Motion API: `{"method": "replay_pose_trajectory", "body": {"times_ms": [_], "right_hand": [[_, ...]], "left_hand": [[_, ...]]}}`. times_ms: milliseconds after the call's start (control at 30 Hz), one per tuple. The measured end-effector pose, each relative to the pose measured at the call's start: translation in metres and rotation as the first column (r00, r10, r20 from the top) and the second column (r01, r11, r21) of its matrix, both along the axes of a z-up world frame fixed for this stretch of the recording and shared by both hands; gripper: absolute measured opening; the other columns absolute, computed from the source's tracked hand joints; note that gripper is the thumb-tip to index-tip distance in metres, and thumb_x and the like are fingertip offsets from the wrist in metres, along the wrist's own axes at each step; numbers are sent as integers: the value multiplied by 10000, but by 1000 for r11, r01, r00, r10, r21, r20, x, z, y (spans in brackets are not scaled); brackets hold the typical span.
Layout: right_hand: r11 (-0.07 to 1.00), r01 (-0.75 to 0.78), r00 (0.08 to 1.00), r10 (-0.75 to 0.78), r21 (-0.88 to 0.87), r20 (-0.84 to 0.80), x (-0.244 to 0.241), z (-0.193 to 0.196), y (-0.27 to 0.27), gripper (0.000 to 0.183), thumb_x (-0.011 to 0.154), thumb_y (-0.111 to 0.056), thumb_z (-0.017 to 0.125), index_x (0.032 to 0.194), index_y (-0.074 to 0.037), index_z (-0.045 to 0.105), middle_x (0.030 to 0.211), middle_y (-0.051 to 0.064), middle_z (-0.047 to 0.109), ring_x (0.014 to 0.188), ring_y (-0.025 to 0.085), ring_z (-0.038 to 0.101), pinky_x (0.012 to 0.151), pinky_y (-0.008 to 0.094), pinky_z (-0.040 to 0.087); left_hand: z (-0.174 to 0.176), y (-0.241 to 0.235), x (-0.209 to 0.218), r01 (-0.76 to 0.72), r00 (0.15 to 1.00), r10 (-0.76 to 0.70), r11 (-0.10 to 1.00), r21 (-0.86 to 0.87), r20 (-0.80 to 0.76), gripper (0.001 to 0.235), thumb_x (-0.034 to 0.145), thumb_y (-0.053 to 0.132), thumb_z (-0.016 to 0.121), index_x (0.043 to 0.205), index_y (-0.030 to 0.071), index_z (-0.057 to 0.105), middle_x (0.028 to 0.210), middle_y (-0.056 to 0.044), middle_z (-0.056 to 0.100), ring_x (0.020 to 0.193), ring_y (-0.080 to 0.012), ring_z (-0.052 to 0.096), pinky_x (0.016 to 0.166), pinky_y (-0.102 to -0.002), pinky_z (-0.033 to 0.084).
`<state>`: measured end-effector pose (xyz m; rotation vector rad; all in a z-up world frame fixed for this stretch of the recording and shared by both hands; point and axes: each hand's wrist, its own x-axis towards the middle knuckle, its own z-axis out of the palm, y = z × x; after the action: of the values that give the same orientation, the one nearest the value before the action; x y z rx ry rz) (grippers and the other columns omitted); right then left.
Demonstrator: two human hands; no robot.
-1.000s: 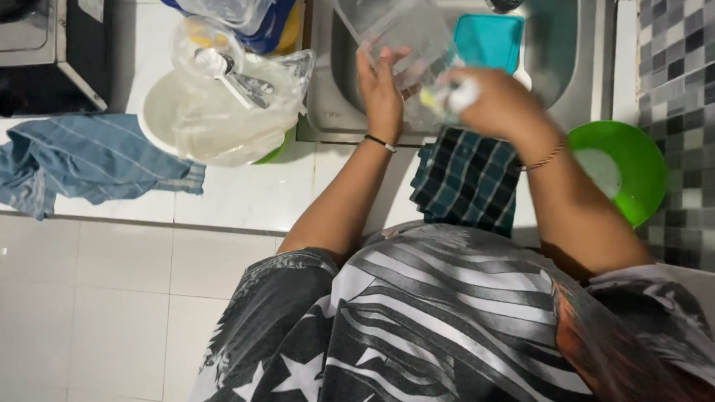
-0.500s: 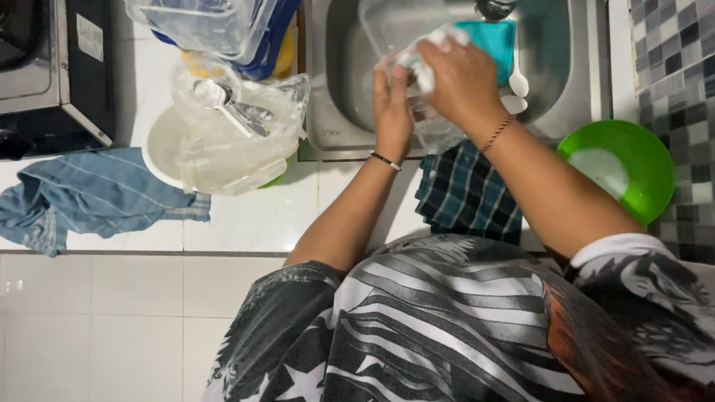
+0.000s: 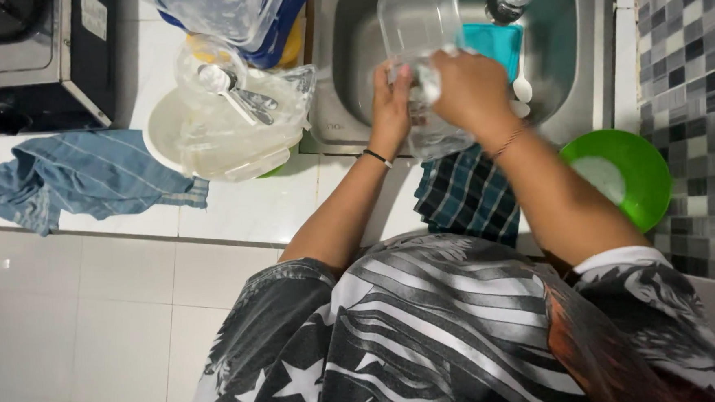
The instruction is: Washing various plastic containers, lids, and spoons in a kitchen sink using a sponge and soap.
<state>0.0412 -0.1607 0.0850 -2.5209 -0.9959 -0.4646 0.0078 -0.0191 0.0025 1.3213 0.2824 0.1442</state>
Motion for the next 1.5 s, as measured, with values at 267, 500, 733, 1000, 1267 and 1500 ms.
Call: {"method": "replay_pose_trajectory", "body": {"times_ms": [267, 500, 733, 1000, 1267, 1500], "right_hand": [[972, -39, 985, 75, 230, -152, 25, 26, -32, 238, 945, -156, 754, 1171, -116, 692, 1212, 173, 686, 1098, 406, 677, 913, 463, 554], [985, -153, 988, 156, 81, -22, 36, 2, -8, 389, 874, -5, 683, 1244, -123, 708, 1168, 191, 681, 1009, 428, 675, 812, 515, 547], [996, -76, 994, 72, -42, -81, 48, 14, 1, 198, 824, -85, 743, 1015, -79, 693, 956, 214, 666, 860, 427, 677, 723, 530, 535], [875, -300, 951, 307, 380, 44, 54, 25, -6, 147, 838, 38, 709, 930, -60, 647, 1173, 157, 626, 1162, 364, 634, 1015, 409, 521], [973, -171, 982, 181, 156, -53, 49, 35, -11, 193, 870, -40, 732, 1041, -122, 696, 1108, 133, 660, 1058, 376, 644, 881, 450, 529], [984, -176, 967, 178, 25, -182, 61, 24, -4, 200, 855, -47, 706, 1042, -117, 712, 1025, 161, 682, 945, 424, 656, 788, 529, 526]], "left_hand": [[-42, 9, 4, 45, 897, -131, 977, 209, 421, 693, 1136, 205, 462, 1683, 208, 36, 1697, -122, 227, 1456, -255, 427, 1072, -335, 537], [-23, 10, 0, 102, 941, -172, 965, 241, 290, 634, 1143, 88, 521, 1705, 196, 250, 1652, -139, 472, 1032, -183, 685, 985, -265, 573], [-13, 9, 0, 155, 881, -177, 984, 86, 440, 596, 1129, 32, 503, 1665, 167, 280, 1708, -81, 344, 1202, -121, 616, 919, -314, 626], [-6, 18, 7, 226, 911, -166, 967, -119, 377, 653, 1064, 11, 478, 1666, 130, 253, 1556, -98, 482, 1169, -154, 601, 874, -300, 604], [2, 8, 5, 168, 918, -124, 982, -87, 376, 662, 1041, -54, 473, 1652, 82, 258, 1589, -87, 453, 1186, -159, 600, 908, -295, 595], [0, 7, -4, 148, 926, -134, 989, -13, 354, 765, 969, -98, 418, 1669, 176, 274, 1630, -70, 449, 1112, -148, 664, 945, -263, 591]]}}
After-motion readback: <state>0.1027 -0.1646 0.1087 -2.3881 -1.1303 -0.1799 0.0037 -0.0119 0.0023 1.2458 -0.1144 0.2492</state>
